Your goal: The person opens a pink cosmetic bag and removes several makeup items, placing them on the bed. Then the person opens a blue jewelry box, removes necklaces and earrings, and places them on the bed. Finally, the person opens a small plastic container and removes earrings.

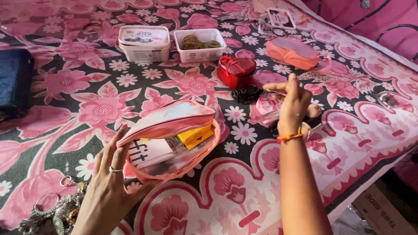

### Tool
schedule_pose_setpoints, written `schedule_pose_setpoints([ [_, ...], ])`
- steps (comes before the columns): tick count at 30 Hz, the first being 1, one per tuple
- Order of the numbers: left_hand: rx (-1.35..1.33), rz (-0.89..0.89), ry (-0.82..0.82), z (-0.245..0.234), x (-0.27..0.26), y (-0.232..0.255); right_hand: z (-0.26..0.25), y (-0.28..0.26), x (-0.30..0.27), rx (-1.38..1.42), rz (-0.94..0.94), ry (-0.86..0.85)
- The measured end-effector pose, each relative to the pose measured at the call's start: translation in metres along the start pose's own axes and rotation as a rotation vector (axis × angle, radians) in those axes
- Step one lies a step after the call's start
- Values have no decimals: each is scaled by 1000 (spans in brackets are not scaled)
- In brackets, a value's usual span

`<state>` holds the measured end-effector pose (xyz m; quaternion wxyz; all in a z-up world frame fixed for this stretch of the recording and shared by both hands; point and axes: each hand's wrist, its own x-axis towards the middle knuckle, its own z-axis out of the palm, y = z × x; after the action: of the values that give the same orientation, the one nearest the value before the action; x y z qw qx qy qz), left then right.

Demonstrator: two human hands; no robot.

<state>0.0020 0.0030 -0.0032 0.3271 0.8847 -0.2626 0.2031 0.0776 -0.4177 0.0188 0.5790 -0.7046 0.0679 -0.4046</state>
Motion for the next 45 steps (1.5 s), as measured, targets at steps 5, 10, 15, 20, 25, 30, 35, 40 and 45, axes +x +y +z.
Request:
schedule_pose_setpoints([
  [5, 8, -12, -12, 0, 1, 1, -22, 29, 15, -69, 200, -37],
  [10, 7, 17, 7, 0, 0, 0, -15, 43, 14, -101, 314, -159],
  [15, -23, 74, 53, 0, -1, 0, -4, 34, 5, -356, 268, -137],
  [20, -18, 4, -1, -3, -3, 0, 26, -2, -25, -161, -194, -139],
  [25, -26, -6, 10, -5, -5, 0, 64, -44, -103, -188, -592, -297],
  [30, -46, -40, -26, -7, -7, 0, 101, -58, -146, -269, -979, -716],
  [35, -40, 17, -17, -7, -8, 0, 123, -57, -158, -357, -829, -1029],
  [40, 11, 53, -43, -7, -10, 2, 127, -57, -156, -297, -470, -1225],
  [45, 47, 106, -36, -4, -10, 3, 132, -55, -161, -347, -626, -1190],
])
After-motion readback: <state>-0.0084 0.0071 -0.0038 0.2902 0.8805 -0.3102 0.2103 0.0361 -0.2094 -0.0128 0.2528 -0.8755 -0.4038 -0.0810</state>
